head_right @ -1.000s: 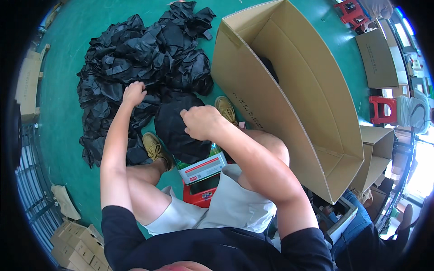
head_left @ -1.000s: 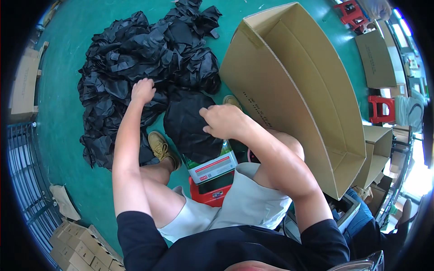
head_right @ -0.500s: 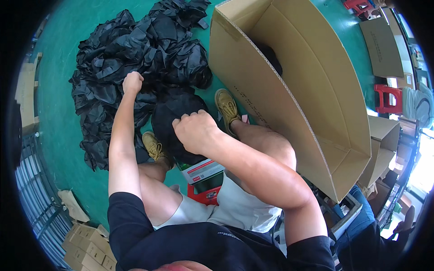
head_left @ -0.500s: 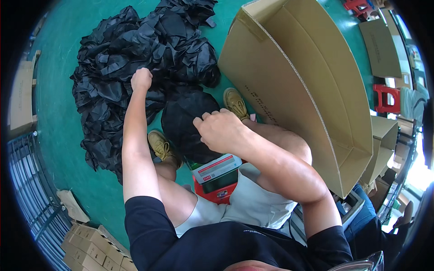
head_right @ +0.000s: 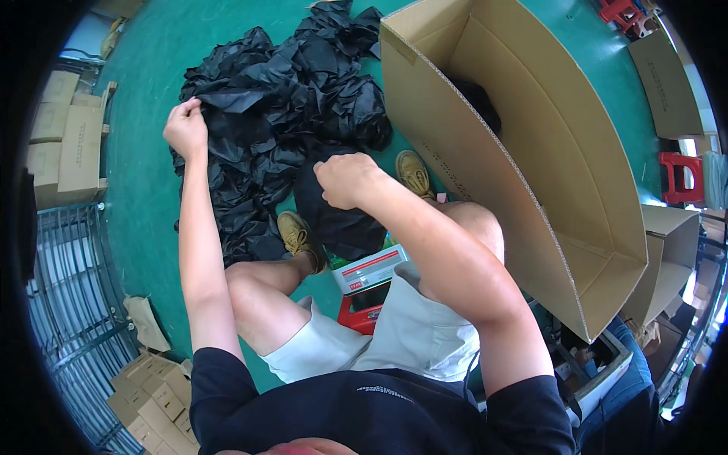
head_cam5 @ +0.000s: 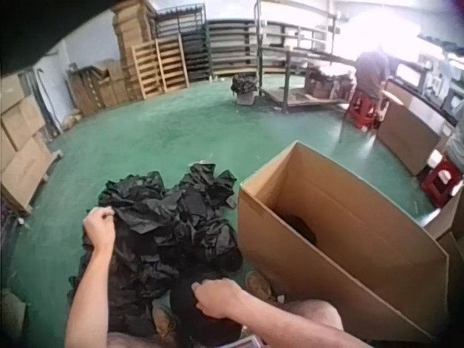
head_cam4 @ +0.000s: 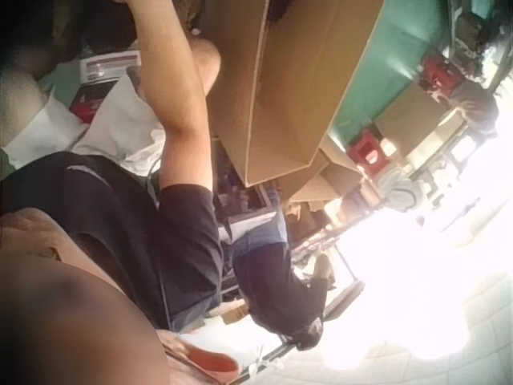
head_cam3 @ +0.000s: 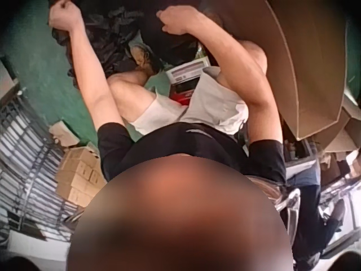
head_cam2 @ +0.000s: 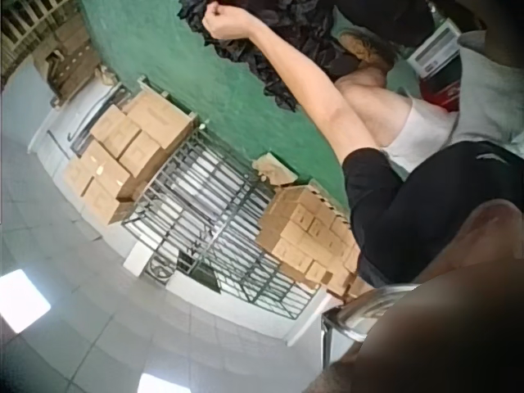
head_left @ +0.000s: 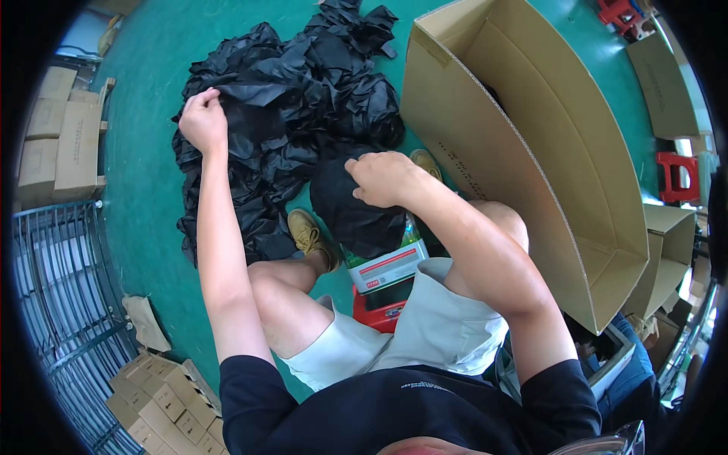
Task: The recorder is inspecting, weighing, and packing black fabric bags into a cardboard box on a warehouse floor.
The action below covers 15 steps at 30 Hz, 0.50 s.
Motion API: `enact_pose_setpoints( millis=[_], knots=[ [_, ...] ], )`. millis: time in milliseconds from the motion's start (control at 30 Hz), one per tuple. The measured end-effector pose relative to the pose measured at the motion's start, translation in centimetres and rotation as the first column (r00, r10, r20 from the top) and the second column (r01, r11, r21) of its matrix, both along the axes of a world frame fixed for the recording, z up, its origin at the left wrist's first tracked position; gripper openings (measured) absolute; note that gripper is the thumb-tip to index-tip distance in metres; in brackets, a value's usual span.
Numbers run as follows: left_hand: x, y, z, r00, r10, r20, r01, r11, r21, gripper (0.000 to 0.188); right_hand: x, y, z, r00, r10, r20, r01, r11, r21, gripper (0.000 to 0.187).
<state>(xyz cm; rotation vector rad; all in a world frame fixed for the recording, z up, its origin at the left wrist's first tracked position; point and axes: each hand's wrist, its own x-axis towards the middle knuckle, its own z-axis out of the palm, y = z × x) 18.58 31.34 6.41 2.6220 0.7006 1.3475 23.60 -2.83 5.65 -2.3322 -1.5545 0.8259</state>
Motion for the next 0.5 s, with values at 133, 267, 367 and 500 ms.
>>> enact_pose_setpoints(
  millis=[133,267,367,500],
  knots=[
    [-3.7,-4.1,5.0,0.975,-0.094,0.203,0.093,0.996,0.014,0.007,0.2,0.6,0.6,1.0,-0.011,-0.018,0.013,0.994,0.113,0.035],
    [-7.9,-9.4,5.9,0.918,-0.128,0.375,0.195,0.97,-0.148,0.01,-0.4,1.9,1.6,0.968,-0.212,-0.133,0.25,0.832,0.494,0.026],
    [-9.7,-11.8,4.9,0.835,-0.18,0.52,0.387,0.864,-0.323,0.015,-0.2,3.4,1.6,0.906,-0.291,-0.307,0.421,0.671,0.61,0.022],
    [-10.3,-12.5,4.2,0.727,-0.214,0.653,0.652,0.513,-0.558,0.02,0.0,4.2,3.1,0.835,-0.318,-0.45,0.547,0.565,0.617,0.026]
  ],
)
